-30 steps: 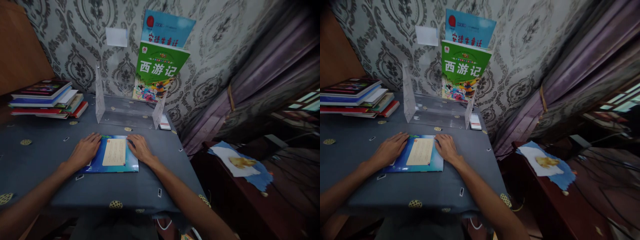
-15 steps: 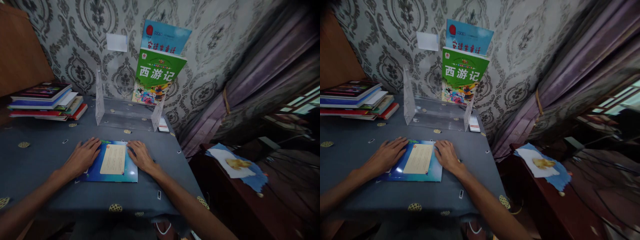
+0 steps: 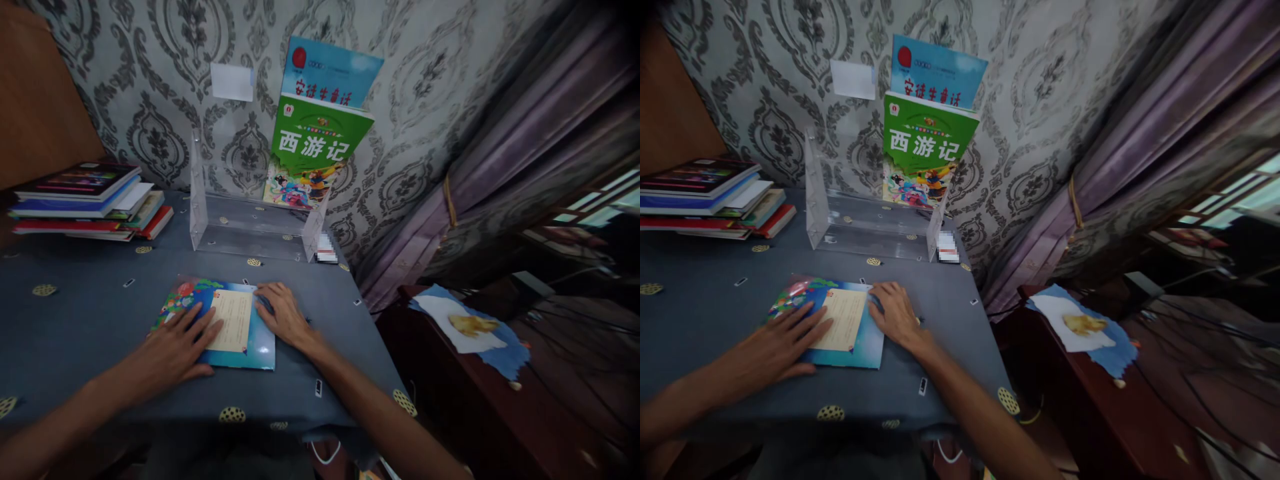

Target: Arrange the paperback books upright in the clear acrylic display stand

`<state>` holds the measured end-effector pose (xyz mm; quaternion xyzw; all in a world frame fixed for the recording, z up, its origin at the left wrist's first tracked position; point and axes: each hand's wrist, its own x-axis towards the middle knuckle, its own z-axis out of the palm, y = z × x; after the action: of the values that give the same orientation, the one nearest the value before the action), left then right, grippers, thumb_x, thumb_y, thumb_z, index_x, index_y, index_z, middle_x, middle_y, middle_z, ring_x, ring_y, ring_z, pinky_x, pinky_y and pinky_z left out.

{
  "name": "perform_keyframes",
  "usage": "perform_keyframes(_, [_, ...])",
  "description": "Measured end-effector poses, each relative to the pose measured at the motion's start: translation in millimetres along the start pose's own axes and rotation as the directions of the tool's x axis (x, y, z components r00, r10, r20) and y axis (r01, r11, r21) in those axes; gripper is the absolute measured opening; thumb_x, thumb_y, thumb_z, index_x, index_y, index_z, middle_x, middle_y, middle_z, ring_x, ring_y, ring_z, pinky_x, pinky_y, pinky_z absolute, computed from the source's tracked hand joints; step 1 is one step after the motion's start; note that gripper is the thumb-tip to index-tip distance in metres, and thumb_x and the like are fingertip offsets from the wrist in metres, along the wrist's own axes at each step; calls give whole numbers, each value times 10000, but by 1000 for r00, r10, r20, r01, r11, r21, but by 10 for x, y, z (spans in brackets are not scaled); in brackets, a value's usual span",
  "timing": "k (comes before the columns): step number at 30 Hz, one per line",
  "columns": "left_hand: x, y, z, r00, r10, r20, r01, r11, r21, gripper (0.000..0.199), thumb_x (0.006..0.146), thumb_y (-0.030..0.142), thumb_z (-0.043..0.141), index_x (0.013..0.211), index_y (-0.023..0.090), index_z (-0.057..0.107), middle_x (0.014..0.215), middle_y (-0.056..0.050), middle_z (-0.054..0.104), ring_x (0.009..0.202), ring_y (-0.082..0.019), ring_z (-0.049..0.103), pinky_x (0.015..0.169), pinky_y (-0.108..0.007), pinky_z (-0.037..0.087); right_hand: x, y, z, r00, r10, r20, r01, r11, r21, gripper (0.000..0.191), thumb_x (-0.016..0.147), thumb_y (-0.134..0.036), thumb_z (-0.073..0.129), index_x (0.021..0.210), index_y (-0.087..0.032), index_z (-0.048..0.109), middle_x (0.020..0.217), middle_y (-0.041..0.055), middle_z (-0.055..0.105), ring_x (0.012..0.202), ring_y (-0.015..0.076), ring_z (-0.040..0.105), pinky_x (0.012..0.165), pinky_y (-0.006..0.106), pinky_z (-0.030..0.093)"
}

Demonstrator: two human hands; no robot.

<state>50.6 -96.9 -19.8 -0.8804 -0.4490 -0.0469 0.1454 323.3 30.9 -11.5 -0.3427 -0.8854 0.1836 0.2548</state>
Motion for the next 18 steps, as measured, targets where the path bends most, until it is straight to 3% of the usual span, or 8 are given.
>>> perform_keyframes(5, [-37, 37, -136, 997, 40, -63, -40, 999, -3, 449, 1110, 400, 312, 1371, 241, 641, 1316, -113, 728, 1271, -292, 651, 992, -407, 546, 20, 36, -70, 1000, -4, -28, 7, 993, 116, 261, 1042, -352, 517, 1125, -196, 710, 1161, 109, 737, 1092, 254, 643, 1001, 433, 468])
perform_keyframes(8, [-14, -19, -225, 993, -103, -62, 94, 985, -145, 469, 1116, 364, 251, 1223, 260, 696, 1128, -70, 785, 1067, -238, 736, 840, -330, 573, 46, 69, -128, 998, 52, -24, -45, 971, 235, 409, 1063, -479, 438, 1037, -201, 737, 1042, 85, 753, 1000, 233, 664, 952, 393, 491])
perform_keyframes(11, [77, -113, -347, 956, -291, -30, 267, 910, -318, 494, 1096, 437, 242, 1089, 258, 703, 831, -25, 756, 693, -185, 704, 657, -279, 528, 82, 115, -138, 986, 165, -24, -139, 894, 427, 599, 1021, -673, 391, 966, -202, 758, 1005, 74, 764, 986, 239, 682, 927, 378, 511])
perform_keyframes(13, [164, -168, -469, 910, -409, -64, 345, 835, -429, 492, 1072, 485, 252, 1062, 252, 686, 714, 4, 692, 570, -160, 619, 621, -266, 494, 107, 146, -126, 969, 246, -27, -180, 773, 608, 683, 953, -783, 415, 928, -197, 765, 975, 73, 772, 971, 246, 697, 918, 376, 526])
perform_keyframes(15, [264, -208, -628, 862, -498, -99, 375, 755, -538, 462, 1049, 509, 297, 982, 241, 667, 675, 21, 640, 545, -143, 568, 608, -250, 461, 127, 167, -126, 954, 298, -16, -170, 588, 790, 704, 885, -839, 479, 907, -196, 763, 943, 74, 774, 955, 249, 710, 903, 374, 542])
perform_keyframes(18, [420, -245, -886, 821, -564, -85, 383, 656, -651, 433, 1013, 505, 374, 743, 231, 573, 594, 40, 510, 506, -128, 476, 544, -251, 392, 137, 165, -174, 952, 307, -3, -93, 299, 950, 634, 807, -823, 632, 977, -224, 751, 1006, 72, 777, 985, 241, 718, 904, 370, 560])
